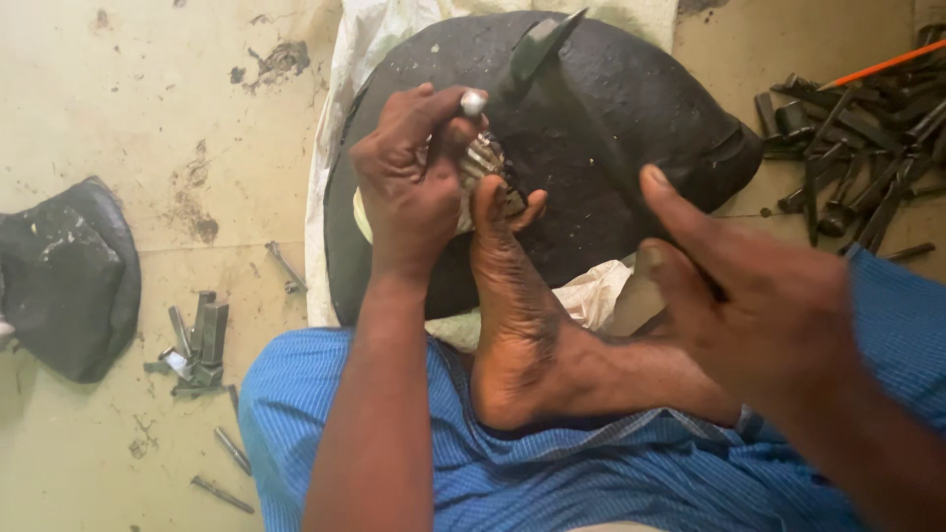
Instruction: The person sits on the floor and uses a hammer and chisel to carve a decorative pattern into a silver-colored metal object. They repeatedly strike the chisel to create grooves and details on the object's surface.
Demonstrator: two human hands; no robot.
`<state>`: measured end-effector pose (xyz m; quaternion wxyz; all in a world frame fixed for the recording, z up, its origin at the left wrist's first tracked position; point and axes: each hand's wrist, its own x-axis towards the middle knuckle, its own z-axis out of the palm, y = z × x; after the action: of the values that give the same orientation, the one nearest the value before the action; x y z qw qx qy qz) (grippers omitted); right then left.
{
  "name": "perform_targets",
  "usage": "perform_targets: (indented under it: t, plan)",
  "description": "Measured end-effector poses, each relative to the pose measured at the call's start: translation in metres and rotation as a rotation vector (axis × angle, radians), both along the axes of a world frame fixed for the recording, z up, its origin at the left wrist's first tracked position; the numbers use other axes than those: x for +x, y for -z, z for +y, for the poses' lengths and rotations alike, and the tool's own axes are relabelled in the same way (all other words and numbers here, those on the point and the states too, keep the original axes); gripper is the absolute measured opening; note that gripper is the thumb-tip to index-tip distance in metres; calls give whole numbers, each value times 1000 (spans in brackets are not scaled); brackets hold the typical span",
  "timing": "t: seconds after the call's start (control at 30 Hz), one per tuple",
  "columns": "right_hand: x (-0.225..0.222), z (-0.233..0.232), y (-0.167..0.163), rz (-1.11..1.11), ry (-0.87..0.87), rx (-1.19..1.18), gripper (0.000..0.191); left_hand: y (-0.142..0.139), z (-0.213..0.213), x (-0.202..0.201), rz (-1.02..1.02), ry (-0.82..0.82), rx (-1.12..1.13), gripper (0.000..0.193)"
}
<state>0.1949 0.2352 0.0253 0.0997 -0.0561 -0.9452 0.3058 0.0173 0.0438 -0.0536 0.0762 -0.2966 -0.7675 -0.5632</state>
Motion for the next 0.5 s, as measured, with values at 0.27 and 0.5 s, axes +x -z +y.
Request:
perform_targets:
  t: [0.27,0.5]
  plan:
    - [-22,-21,-24,-26,-3,-70,39,1,0,-2,-21,22,-2,16]
    - [7,-19,21,-80,44,-424,46,1,-2,-2,15,44,-41,16]
